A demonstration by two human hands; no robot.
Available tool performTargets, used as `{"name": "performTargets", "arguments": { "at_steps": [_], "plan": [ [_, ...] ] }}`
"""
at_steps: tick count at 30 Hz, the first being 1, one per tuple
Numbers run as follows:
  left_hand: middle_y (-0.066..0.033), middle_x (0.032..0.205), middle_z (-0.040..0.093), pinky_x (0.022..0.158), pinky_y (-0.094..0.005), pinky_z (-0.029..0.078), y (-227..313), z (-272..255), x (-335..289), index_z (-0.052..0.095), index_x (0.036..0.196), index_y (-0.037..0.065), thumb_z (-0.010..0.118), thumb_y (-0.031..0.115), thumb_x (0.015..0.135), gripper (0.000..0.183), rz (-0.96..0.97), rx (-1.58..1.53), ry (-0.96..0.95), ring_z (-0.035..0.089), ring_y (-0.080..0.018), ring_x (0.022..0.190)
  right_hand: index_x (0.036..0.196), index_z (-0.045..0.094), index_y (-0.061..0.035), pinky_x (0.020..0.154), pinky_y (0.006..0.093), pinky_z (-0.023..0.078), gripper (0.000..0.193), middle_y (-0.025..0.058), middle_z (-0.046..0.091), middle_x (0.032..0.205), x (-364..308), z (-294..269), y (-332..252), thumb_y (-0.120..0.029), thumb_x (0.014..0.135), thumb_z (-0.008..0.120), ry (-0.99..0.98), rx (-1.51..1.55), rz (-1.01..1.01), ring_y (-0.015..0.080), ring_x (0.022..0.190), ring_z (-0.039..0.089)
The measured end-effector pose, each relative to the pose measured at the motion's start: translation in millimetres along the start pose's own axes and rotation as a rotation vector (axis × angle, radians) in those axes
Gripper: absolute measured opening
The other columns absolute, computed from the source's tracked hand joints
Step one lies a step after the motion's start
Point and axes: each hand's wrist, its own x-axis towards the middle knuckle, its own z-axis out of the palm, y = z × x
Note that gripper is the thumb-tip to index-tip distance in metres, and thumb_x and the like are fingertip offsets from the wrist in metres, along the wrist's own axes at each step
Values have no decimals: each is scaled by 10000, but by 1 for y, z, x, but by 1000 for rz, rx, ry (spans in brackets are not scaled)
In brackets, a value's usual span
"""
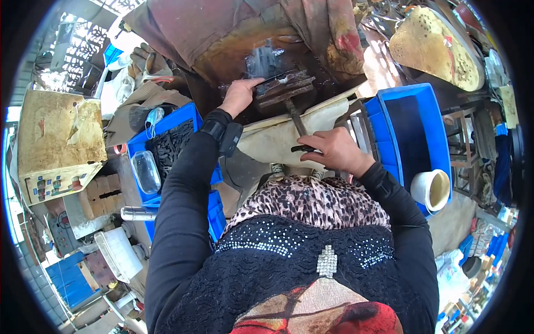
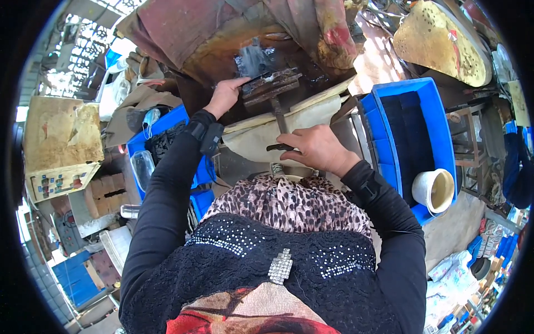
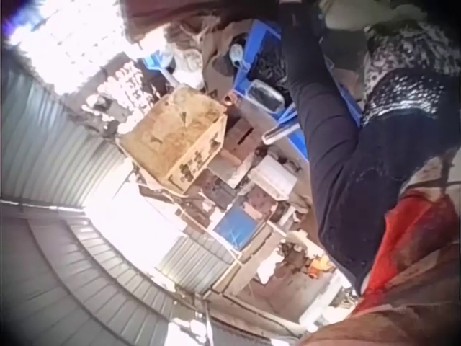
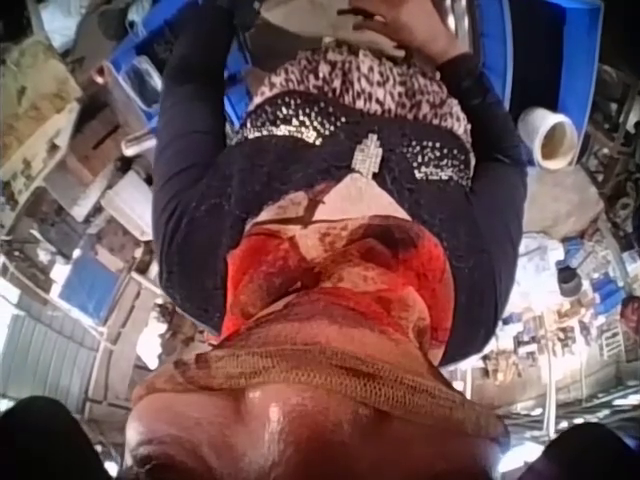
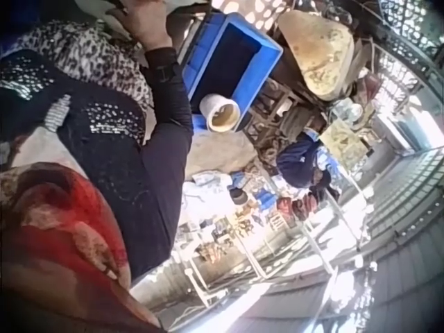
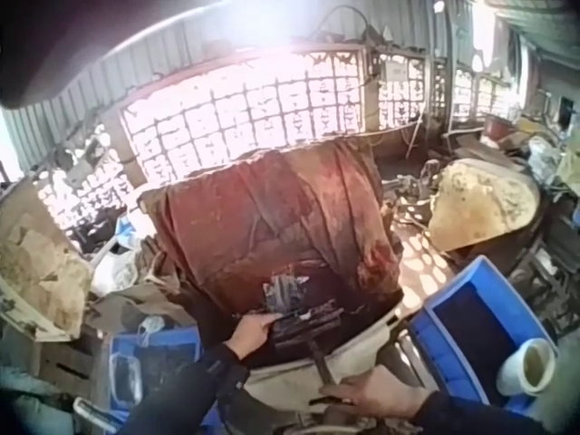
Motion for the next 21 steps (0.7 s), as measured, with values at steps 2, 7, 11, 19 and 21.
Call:
{"name": "performTargets", "arguments": {
  "at_steps": [2,7,11,19,21],
  "plan": [
    [-212,1076,667,868,-382,513,-2,1,-1,671,1169,90,517,-71,804,427,13,73,-54,645,-377,999,1008,670,-115,526,380,476,302,68,587,672,0,2,-1,-274,773,774,0,-44,-31,285,595,615],
    [-199,1041,679,856,-404,518,-3,-3,3,671,1177,108,527,-51,791,442,70,187,-87,642,-382,975,965,653,-135,500,372,477,252,42,551,655,0,6,-3,-213,748,755,23,-145,-109,251,585,615],
    [-198,989,683,837,-406,523,33,-23,-1,669,1177,118,530,-45,786,446,51,356,-166,648,-372,946,964,617,-147,506,362,494,237,26,548,687,-7,16,4,-182,739,684,25,-229,-107,230,605,628],
    [-172,1015,689,811,-378,530,40,-54,-35,663,1161,76,584,0,840,340,-71,94,128,663,-335,941,935,650,-122,533,362,496,231,31,575,681,14,-4,6,-107,717,723,-67,-174,-187,238,612,627],
    [-160,1009,688,811,-392,529,42,-71,-56,670,1136,73,591,11,836,316,-79,106,235,660,-338,937,942,658,-113,552,359,502,241,41,599,707,26,-13,4,-90,711,723,-35,-142,-179,248,631,634]
  ]
}}
